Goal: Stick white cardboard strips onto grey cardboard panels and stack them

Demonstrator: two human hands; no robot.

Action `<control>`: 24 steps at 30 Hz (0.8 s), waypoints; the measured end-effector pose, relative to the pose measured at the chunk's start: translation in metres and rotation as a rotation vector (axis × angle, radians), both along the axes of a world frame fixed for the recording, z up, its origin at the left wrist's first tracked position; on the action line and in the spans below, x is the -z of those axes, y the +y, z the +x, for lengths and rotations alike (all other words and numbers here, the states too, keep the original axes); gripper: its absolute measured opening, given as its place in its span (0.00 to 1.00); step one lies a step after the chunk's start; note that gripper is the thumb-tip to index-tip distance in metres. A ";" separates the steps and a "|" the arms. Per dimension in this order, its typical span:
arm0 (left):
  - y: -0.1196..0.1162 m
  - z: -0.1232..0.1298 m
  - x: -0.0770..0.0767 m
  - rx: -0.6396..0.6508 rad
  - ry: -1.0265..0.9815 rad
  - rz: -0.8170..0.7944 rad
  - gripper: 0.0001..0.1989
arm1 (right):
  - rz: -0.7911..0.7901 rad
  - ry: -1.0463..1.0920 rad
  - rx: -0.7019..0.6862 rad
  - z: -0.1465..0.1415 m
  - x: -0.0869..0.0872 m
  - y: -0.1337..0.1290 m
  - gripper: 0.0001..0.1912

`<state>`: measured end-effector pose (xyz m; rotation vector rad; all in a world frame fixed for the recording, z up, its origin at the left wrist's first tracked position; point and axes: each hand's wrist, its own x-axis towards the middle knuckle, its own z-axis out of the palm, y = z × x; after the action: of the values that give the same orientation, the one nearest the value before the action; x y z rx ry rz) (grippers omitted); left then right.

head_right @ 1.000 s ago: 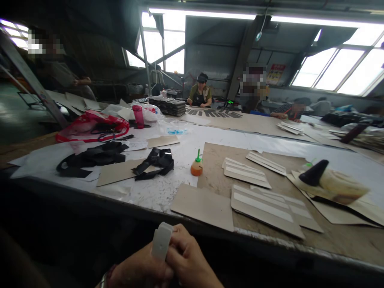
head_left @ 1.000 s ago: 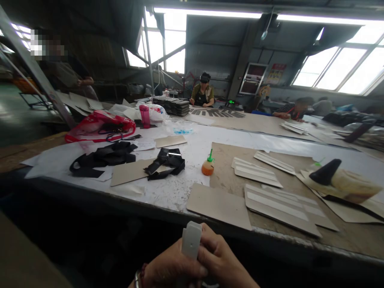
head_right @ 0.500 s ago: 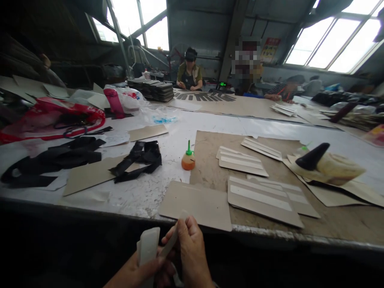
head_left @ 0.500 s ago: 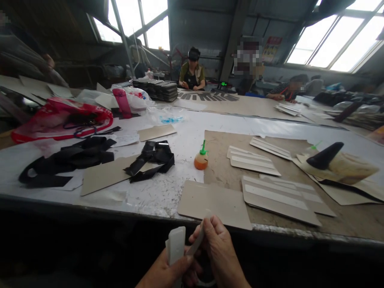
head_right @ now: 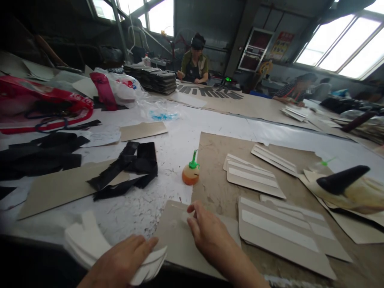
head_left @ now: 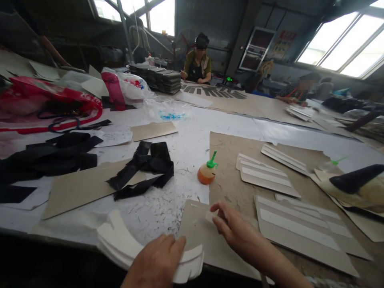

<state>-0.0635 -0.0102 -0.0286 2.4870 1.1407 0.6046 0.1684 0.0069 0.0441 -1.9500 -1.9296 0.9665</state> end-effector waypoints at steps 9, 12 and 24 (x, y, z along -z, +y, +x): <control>0.057 0.039 0.022 0.030 -0.076 0.447 0.11 | -0.069 -0.133 -0.095 -0.030 0.019 0.050 0.05; 0.059 0.036 0.023 0.060 -0.146 0.489 0.11 | -0.070 -0.160 -0.102 -0.033 0.027 0.056 0.04; 0.055 0.034 0.056 -0.009 -0.236 0.575 0.17 | -0.062 -0.293 -0.138 -0.042 0.036 0.062 0.03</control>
<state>-0.0292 0.0450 -0.0849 2.7562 0.9873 1.3488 0.1265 0.0686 0.0077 -2.1171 -2.2430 0.8194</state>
